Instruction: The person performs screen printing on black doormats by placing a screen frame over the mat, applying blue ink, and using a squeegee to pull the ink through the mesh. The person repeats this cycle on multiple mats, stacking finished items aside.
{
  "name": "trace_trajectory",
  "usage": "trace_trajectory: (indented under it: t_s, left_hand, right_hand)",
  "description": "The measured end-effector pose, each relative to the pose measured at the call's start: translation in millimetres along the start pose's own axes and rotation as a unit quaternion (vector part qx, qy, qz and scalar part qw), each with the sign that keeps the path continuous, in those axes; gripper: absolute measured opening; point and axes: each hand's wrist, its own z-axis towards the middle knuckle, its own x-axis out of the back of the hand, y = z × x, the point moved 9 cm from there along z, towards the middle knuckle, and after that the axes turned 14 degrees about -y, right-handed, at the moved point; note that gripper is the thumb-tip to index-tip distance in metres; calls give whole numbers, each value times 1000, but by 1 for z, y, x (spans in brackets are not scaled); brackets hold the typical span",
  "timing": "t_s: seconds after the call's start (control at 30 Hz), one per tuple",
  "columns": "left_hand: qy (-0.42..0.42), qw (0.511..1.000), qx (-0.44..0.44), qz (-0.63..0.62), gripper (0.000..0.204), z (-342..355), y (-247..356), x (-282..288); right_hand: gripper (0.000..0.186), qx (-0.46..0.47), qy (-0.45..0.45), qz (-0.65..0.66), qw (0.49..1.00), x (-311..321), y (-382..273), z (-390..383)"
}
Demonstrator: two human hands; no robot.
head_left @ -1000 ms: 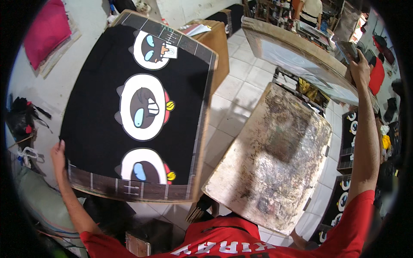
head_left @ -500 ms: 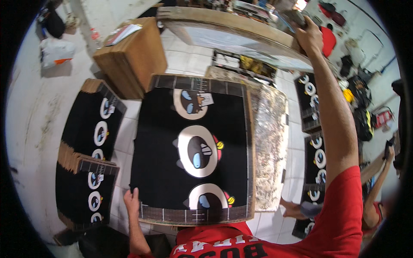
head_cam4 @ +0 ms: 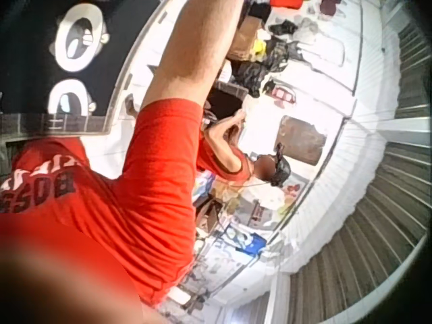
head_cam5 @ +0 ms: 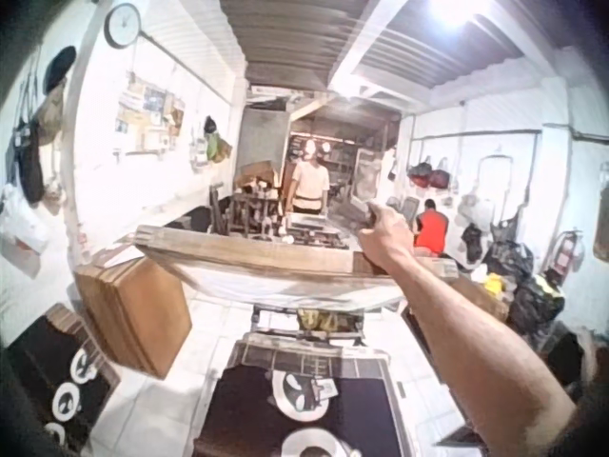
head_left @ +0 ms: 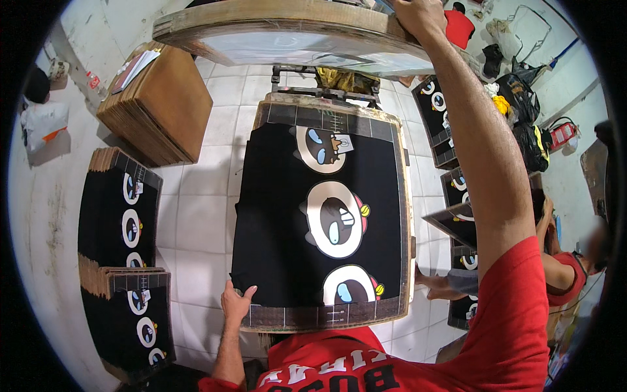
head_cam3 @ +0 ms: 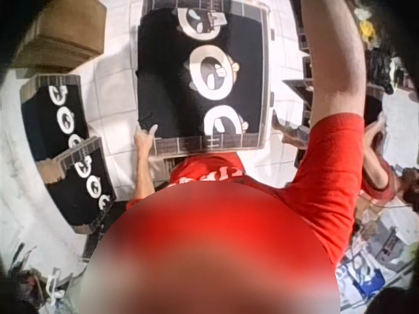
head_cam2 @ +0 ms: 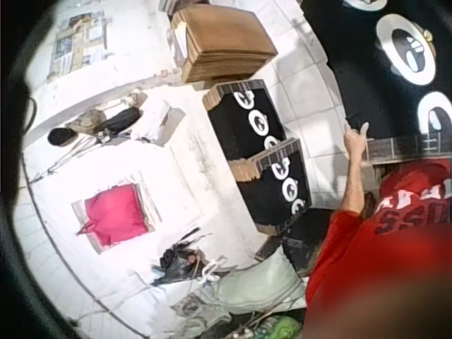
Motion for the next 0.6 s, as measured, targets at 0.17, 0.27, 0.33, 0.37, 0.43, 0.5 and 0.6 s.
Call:
trace_trajectory:
  t_s: [0.17, 0.27, 0.33, 0.37, 0.43, 0.5, 0.6]
  left_hand:
    - [9, 1000, 17, -2, 61, 2, 10, 5]
    - [18, 1000, 11, -1, 66, 10, 14, 8]
    - [43, 999, 10, 8, 77, 15, 16, 12]
    - [32, 999, 39, 0, 80, 18, 11, 10]
    - [35, 997, 68, -11, 85, 22, 3, 9]
    - [26, 995, 93, 5, 87, 26, -7, 4]
    - [27, 996, 81, 12, 86, 31, -17, -4]
  right_hand:
    - [48, -17, -18, 4, 1000, 3, 0, 3]
    - [46, -3, 5, 2, 1000, 12, -12, -2]
    - [46, -14, -23, 1, 1000, 11, -13, -1]
    - [46, -19, -37, 0, 999, 9, -13, 1]
    - [44, -11, -27, -1, 1000, 10, -13, 4]
    - [43, 9, -3, 2, 1000, 10, -12, 6]
    - [43, 71, 51, 12, 996, 12, -12, -7]
